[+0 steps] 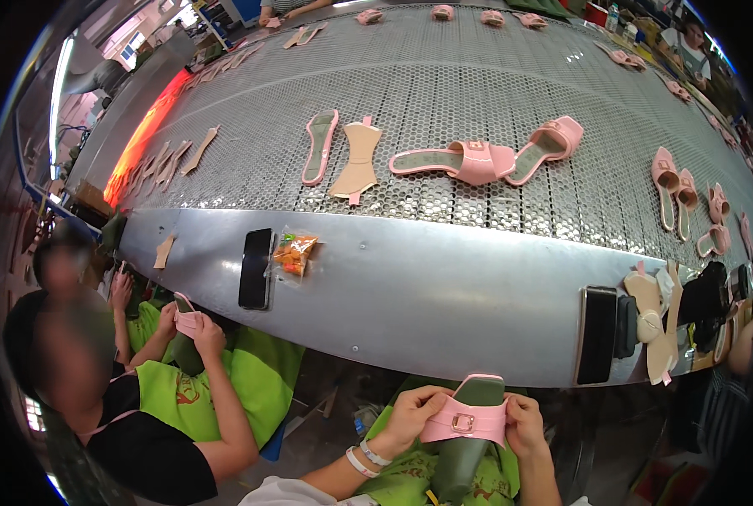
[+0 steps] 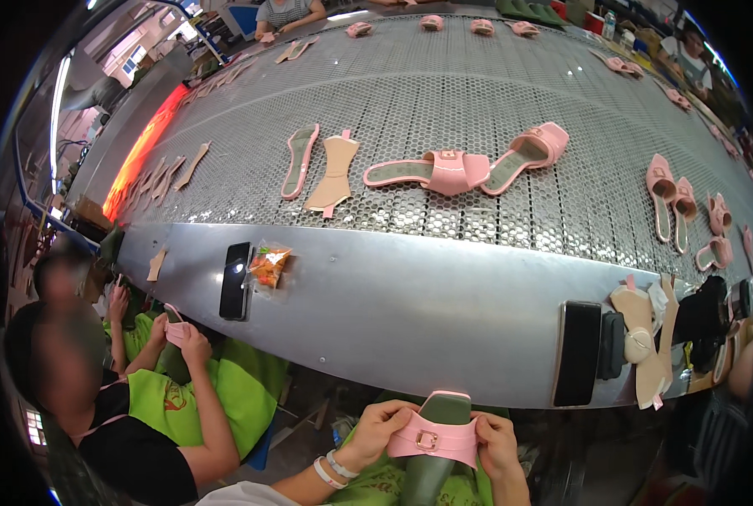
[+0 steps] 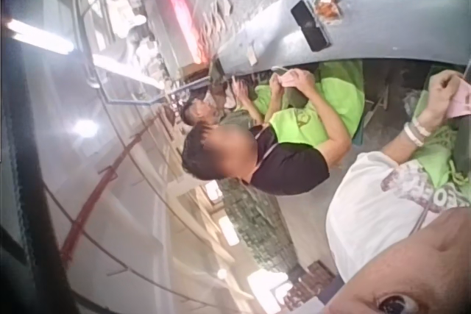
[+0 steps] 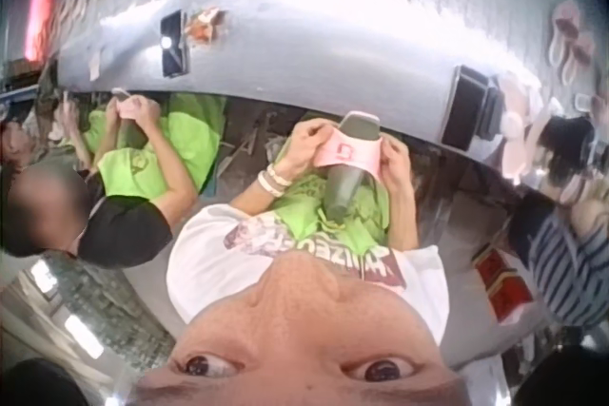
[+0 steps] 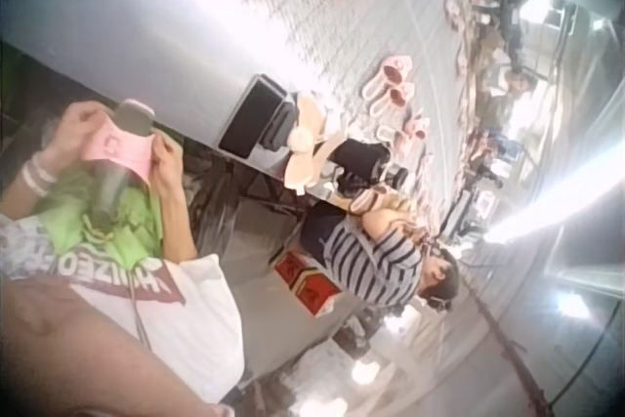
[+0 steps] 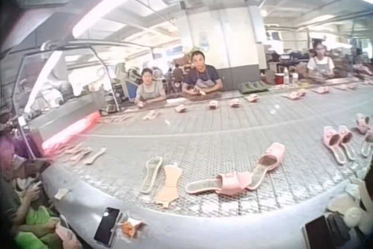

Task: The person assembles pink slide slippers by hand on a factory assembly line. They pick up a green slipper sole and a pink strap, press the strap onto the sole, and inspect the fit before placing the finished slipper on the conveyor belt. The process is repeated for multiple units.

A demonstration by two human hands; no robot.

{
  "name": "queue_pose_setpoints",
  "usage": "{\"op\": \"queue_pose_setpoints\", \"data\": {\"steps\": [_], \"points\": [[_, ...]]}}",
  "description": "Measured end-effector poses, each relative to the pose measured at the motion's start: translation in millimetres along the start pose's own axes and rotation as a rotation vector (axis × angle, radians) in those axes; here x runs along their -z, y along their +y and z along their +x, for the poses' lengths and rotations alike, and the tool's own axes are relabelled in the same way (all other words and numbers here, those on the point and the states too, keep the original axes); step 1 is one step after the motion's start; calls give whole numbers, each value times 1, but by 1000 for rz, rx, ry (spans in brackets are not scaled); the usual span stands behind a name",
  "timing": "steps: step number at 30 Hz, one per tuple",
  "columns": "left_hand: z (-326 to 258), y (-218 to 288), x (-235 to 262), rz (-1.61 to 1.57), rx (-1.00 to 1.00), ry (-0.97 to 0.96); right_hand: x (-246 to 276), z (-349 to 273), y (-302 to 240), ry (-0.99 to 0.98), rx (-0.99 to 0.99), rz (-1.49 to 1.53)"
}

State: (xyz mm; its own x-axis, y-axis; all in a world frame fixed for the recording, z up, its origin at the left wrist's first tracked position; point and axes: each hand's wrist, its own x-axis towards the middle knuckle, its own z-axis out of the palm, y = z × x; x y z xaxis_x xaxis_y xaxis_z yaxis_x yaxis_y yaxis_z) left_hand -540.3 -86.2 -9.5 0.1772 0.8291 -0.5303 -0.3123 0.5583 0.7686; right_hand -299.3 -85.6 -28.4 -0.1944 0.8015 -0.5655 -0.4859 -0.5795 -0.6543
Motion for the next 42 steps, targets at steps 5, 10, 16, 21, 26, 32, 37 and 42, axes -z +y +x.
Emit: {"op": "queue_pose_setpoints", "data": {"steps": [5,10,16,21,26,32,37,42], "points": [[-2,0,-1,187,-77,124,-13,-3,-5,81,22,-23],[4,-6,1,117,-132,149,-21,1,-1,183,75,-102],[0,0,3,-31,-135,49,-45,-21,-21,182,169,-221],[-3,-7,4,-31,-142,-62,-48,-39,-32,140,213,-212],[-18,8,27,-73,-222,-41,-83,-30,-33,50,197,-323],[0,-3,-9,-24,-205,-121,-39,-48,-41,78,338,-251],[-13,-16,-17,-250,-220,-69,-53,-55,-62,-23,321,-460],[-6,-15,-34,-358,-252,-187,-47,-65,-64,-9,435,-458]]}}
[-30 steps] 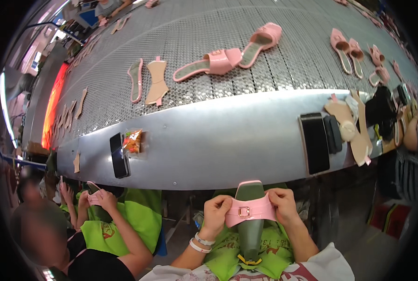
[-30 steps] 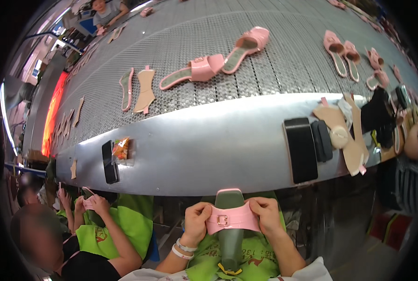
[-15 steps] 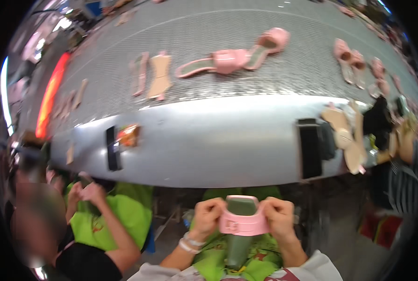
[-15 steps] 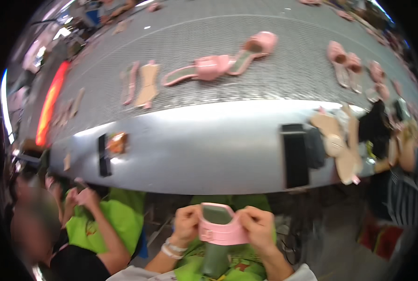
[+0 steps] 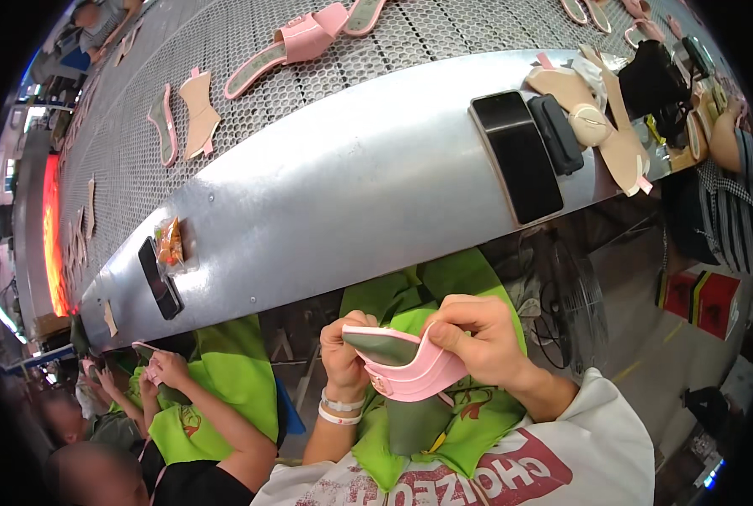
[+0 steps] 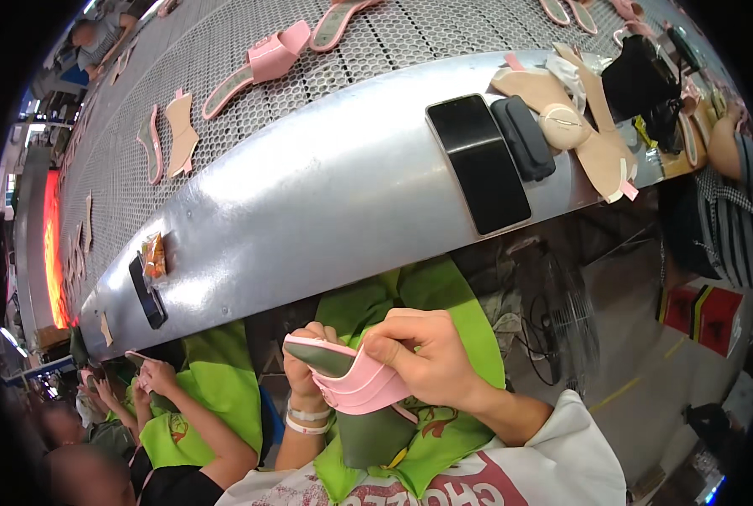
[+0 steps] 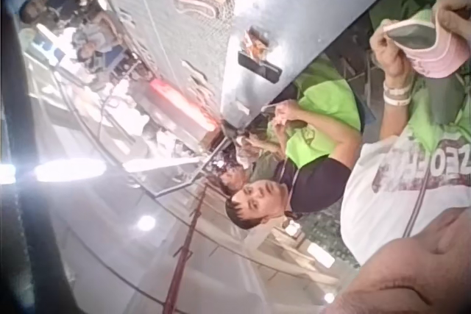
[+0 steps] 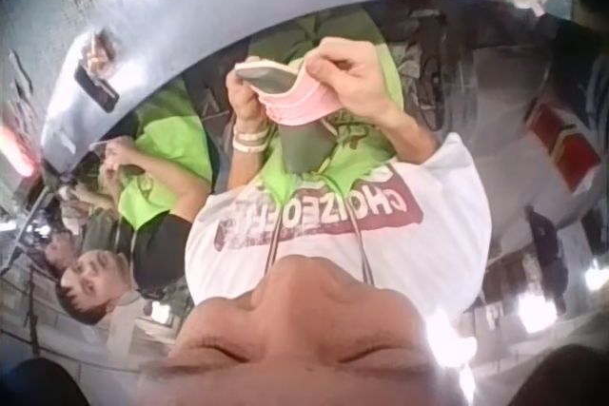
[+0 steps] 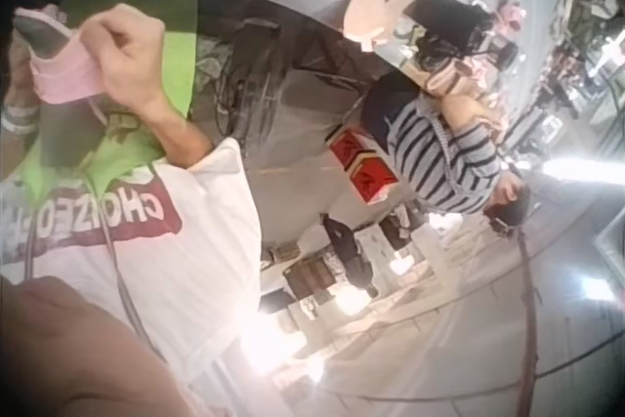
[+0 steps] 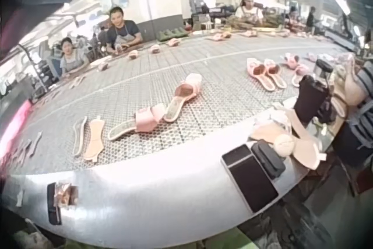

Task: The person assembles pink slide slippers by hand on a factory assembly line. They pick up a green slipper sole and a pink strap, press the strap onto the sole, and inspect the fit before placing the finished slipper on the conveyor belt. The process is repeated for multiple units.

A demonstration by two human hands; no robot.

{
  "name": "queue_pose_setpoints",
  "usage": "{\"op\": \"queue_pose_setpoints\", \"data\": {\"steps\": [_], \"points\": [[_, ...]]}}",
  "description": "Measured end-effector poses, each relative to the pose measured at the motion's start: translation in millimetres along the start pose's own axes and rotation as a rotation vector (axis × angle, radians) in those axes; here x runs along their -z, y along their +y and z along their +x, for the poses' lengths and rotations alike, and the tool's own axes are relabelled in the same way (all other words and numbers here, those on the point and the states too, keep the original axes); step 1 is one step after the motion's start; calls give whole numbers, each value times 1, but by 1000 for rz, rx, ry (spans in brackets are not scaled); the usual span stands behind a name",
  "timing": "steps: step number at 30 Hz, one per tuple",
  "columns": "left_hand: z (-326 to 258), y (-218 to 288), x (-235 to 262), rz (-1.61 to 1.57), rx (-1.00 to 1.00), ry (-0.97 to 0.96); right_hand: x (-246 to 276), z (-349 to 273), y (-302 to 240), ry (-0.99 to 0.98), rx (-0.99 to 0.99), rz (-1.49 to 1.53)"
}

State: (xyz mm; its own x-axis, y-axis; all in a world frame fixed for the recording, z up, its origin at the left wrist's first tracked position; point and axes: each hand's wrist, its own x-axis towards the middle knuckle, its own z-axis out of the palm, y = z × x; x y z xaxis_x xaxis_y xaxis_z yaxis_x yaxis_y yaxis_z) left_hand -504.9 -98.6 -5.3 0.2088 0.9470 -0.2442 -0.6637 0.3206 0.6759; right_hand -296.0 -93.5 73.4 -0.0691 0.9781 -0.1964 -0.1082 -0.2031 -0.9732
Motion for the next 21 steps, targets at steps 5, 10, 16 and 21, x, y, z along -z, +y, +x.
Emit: {"op": "queue_pose_setpoints", "data": {"steps": [5,10,16,21], "points": [[-9,4,3,93,42,75,-5,1,-6,-43,-76,-42],[-11,3,3,288,138,47,9,5,20,-119,-402,437],[-6,-3,-9,128,289,-28,21,46,55,-793,-808,472],[-5,-9,1,82,262,-16,20,14,17,-368,-227,116]]}}
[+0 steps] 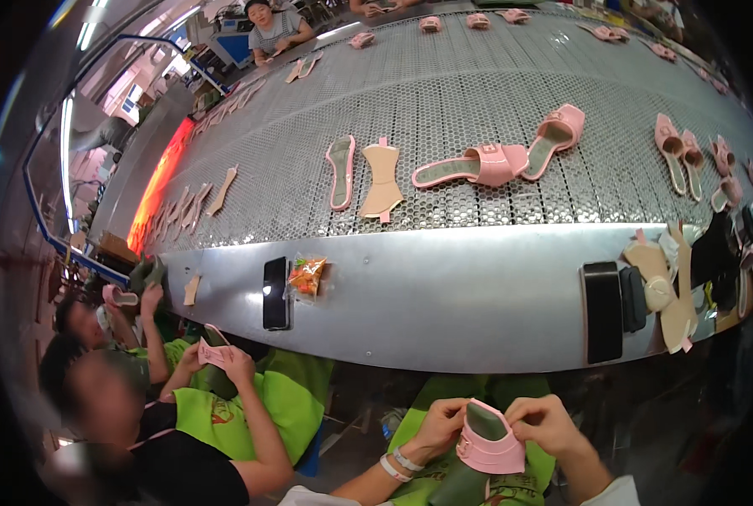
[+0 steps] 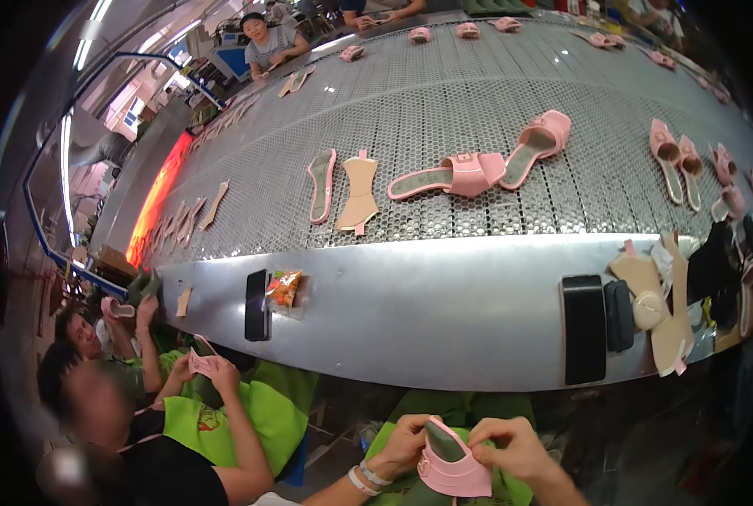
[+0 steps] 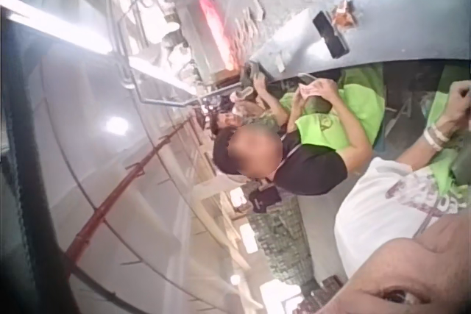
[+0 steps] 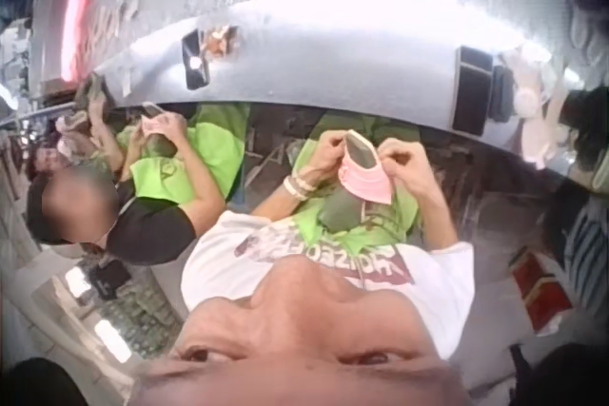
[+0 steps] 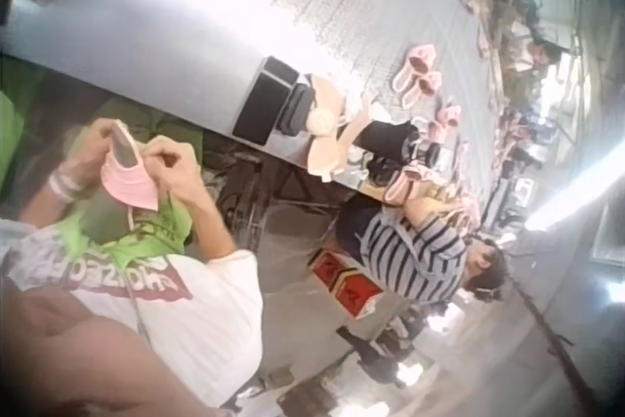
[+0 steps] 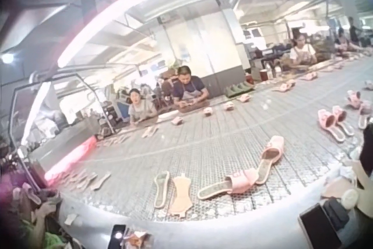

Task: The person assembles pink slide slippers by hand on a factory assembly line. They pick up a green slipper sole and a pink strap, press the strap onto the sole, and inspect the fit before placing the finished slipper on the conveyor belt. The process is repeated for multiple units.

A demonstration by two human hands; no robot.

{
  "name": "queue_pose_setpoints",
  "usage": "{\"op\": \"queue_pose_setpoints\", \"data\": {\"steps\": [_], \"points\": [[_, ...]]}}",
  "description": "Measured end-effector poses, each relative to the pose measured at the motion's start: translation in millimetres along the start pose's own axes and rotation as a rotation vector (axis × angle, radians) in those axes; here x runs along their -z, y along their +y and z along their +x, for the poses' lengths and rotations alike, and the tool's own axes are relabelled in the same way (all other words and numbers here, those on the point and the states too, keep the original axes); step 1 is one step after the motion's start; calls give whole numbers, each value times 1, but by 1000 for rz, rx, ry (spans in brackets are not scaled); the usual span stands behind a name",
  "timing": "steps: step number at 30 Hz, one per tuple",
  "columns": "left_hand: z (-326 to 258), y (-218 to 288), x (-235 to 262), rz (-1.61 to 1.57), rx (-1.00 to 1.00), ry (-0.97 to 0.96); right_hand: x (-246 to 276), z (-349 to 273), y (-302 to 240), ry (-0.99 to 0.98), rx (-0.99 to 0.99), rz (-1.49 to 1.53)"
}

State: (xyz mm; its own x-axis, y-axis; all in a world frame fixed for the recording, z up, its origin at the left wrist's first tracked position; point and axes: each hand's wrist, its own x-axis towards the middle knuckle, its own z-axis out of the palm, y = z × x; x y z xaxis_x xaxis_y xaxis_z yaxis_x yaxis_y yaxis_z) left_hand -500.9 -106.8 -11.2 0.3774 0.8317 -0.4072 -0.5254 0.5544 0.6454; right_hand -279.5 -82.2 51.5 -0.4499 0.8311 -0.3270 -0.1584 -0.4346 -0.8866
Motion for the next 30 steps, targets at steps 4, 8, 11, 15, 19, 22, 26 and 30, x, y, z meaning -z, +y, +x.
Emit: {"op": "queue_pose_setpoints", "data": {"steps": [4,8,11,15,19,22,26,30], "points": [[-1,-12,21,-20,13,13,-41,-12,-43,297,407,-783],[-5,8,9,136,-60,71,-36,-7,-25,326,419,-610],[-14,40,-23,495,-213,199,-15,-1,-1,254,334,-226],[-15,62,-53,863,-457,236,0,2,6,181,226,69],[-13,59,-51,870,-493,228,-8,16,-11,258,153,-131],[-18,64,-41,875,-489,241,-9,28,3,321,231,-321],[-14,60,-55,849,-459,209,-6,22,13,376,343,-62],[-11,62,-40,651,-303,120,-10,26,9,316,412,-133]]}}
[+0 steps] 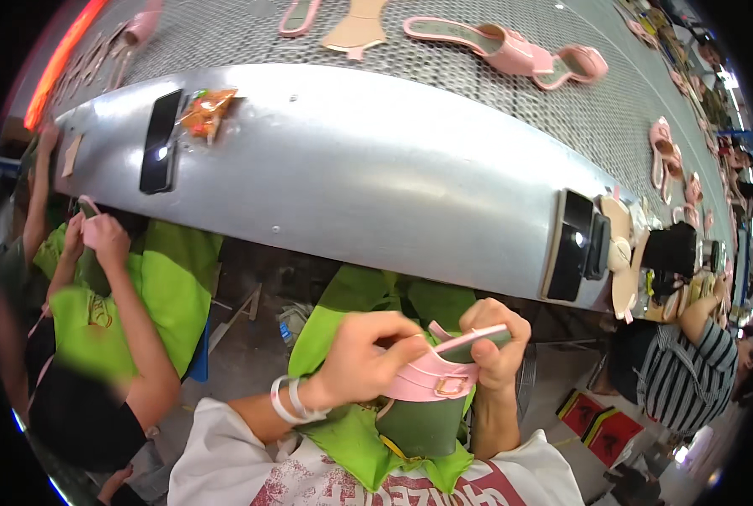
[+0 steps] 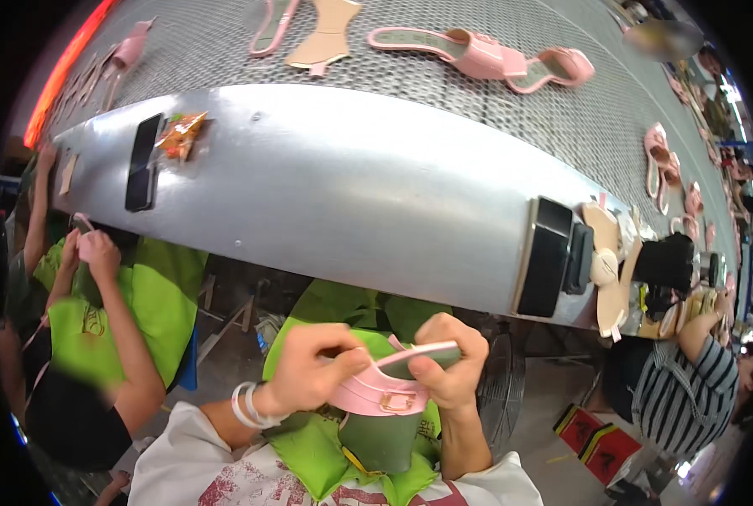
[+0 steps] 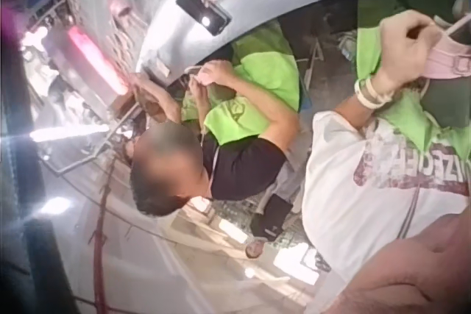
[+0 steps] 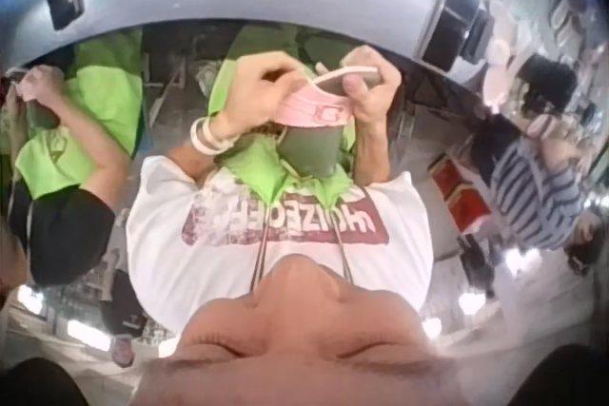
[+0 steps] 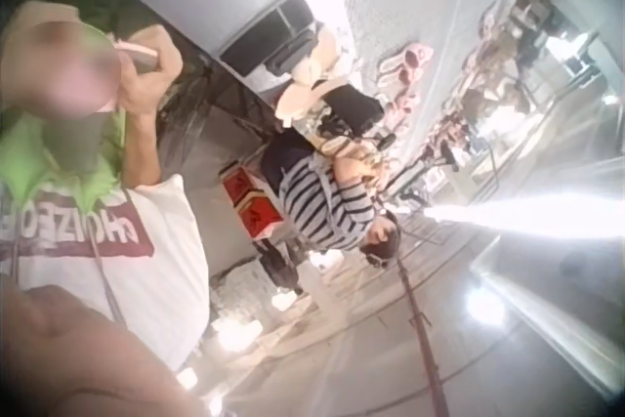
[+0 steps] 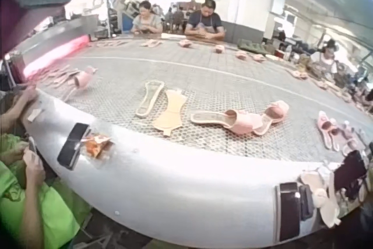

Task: The person assembles pink slide slippers by hand on a factory assembly line. They pick up a green slipper sole and a pink strap, press the strap onto the sole, and inspect the fit before placing the finished slipper on the conveyor belt. The process is repeated for multiple units.

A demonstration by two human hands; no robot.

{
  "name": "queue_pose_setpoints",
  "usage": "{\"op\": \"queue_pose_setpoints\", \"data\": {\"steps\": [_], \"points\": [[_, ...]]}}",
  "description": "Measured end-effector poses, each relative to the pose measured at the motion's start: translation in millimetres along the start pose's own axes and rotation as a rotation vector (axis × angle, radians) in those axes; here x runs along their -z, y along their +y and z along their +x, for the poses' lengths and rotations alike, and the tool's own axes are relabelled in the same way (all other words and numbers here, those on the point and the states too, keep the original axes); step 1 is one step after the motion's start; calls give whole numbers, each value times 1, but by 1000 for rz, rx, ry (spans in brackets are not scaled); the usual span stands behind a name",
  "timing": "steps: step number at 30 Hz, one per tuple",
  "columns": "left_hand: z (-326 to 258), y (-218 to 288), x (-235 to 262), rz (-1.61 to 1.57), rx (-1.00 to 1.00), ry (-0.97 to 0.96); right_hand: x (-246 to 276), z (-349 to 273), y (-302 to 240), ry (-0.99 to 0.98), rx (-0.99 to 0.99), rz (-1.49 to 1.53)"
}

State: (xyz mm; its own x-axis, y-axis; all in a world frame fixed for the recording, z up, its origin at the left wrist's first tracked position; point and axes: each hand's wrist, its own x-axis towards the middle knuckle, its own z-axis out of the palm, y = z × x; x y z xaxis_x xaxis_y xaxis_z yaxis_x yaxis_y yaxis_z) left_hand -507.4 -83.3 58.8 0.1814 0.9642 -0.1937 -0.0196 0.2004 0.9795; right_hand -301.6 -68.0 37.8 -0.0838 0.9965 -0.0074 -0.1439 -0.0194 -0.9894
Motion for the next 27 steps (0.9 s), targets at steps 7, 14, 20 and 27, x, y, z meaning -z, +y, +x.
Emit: {"op": "queue_pose_setpoints", "data": {"steps": [7,14,20,27], "points": [[31,-43,-2,-762,711,-843,-13,3,-6,-138,152,125],[-15,9,-18,236,-220,-24,3,-3,10,-46,-89,189],[-22,-23,-6,-181,144,-247,12,-5,17,-211,-386,426],[-72,-53,-1,-470,354,-207,24,-17,24,-132,-325,361]]}}
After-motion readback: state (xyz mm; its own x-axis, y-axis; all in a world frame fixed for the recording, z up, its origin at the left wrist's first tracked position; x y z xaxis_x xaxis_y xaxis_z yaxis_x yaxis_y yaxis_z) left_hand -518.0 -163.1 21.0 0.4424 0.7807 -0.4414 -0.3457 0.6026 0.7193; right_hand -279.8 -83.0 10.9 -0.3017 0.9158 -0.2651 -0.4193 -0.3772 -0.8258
